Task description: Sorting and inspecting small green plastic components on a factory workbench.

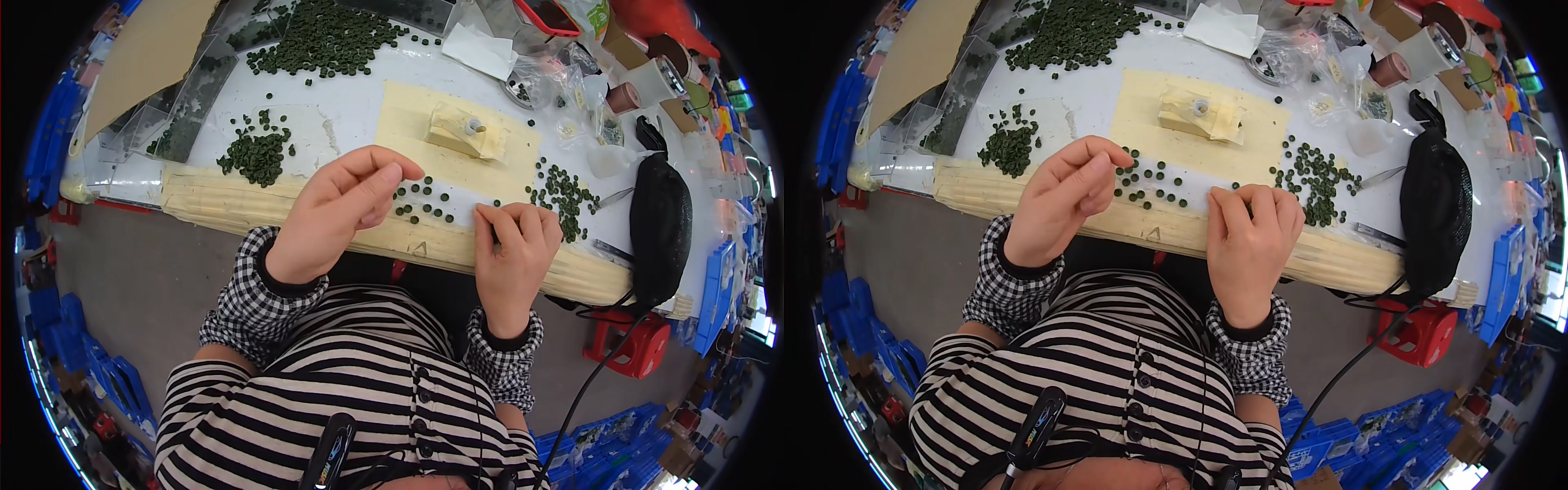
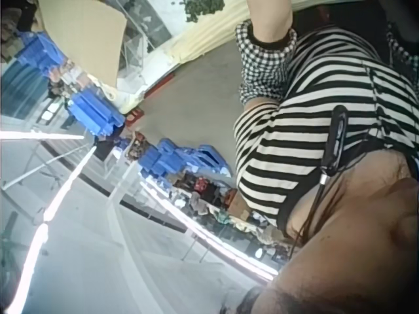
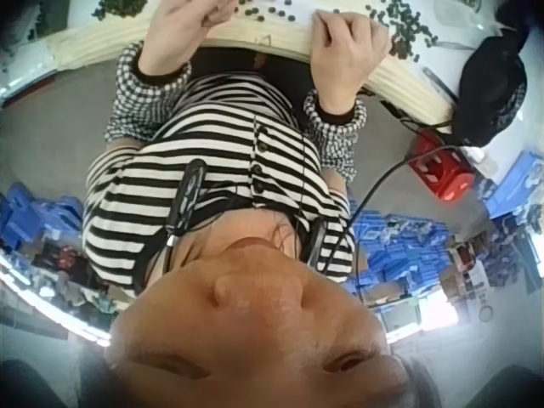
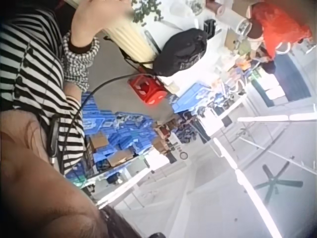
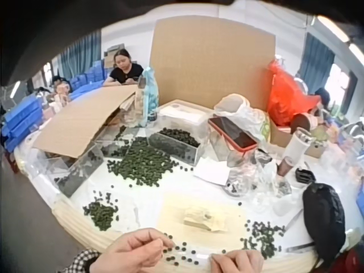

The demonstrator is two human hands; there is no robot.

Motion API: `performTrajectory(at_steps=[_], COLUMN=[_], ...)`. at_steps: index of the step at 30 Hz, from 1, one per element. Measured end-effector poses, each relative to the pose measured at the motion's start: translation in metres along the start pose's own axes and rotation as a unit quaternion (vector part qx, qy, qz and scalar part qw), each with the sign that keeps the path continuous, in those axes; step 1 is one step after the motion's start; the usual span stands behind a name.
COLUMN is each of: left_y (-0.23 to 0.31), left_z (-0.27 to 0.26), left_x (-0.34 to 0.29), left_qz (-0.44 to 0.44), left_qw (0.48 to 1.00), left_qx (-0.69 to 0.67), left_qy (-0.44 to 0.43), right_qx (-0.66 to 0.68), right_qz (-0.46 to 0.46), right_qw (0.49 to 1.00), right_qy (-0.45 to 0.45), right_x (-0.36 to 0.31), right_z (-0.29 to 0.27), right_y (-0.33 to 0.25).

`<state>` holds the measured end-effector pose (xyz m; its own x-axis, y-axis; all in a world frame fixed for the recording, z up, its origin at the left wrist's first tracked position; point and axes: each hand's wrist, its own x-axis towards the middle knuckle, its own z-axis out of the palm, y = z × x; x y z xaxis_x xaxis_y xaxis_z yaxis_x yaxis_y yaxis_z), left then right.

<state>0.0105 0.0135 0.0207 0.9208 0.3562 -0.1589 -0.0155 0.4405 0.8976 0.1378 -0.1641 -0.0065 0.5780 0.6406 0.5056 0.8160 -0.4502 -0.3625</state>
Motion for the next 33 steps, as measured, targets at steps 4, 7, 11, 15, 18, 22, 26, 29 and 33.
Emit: performTrajectory(at_steps=[4, 7, 11, 15, 18, 22, 26, 29, 33], left_y=[0.002, 0.003, -0.001, -0.01, -0.006, -0.006, -0.022, -0.028, -0.03], left_z=[0.002, 0.009, 0.008, -0.008, 0.002, 0.017, 0.012, 0.013, 0.02], left_x=[0.004, 0.003, 0.002, 0.0, 0.0, 0.001, -0.001, -0.002, -0.002], left_qz=[-0.042, -0.071, -0.081, -0.063, -0.065, -0.093, -0.106, -0.121, -0.142], left_qw=[0.973, 0.96, 0.959, 0.955, 0.96, 0.964, 0.953, 0.936, 0.939], left_qx=[-0.216, -0.248, -0.241, -0.288, -0.273, -0.246, -0.283, -0.326, -0.311], left_qy=[0.069, 0.11, 0.128, -0.016, 0.005, 0.049, -0.013, -0.062, -0.039], right_qx=[-0.013, -0.017, -0.03, -0.028, -0.03, -0.028, 0.072, 0.152, 0.201], right_qz=[-0.01, -0.006, -0.014, -0.026, -0.02, -0.007, 0.004, 0.026, 0.047], right_qw=[1.0, 1.0, 0.999, 0.999, 0.999, 0.999, 0.997, 0.986, 0.975], right_qy=[-0.006, -0.015, -0.014, -0.002, -0.015, -0.031, 0.003, 0.058, 0.086], right_x=[0.001, 0.0, -0.002, -0.001, -0.001, 0.0, -0.004, -0.005, -0.004], right_z=[-0.001, -0.001, -0.001, -0.001, 0.0, -0.002, 0.001, 0.001, -0.004], right_y=[-0.003, -0.002, 0.0, -0.001, 0.0, 0.0, 0.002, -0.001, -0.011])
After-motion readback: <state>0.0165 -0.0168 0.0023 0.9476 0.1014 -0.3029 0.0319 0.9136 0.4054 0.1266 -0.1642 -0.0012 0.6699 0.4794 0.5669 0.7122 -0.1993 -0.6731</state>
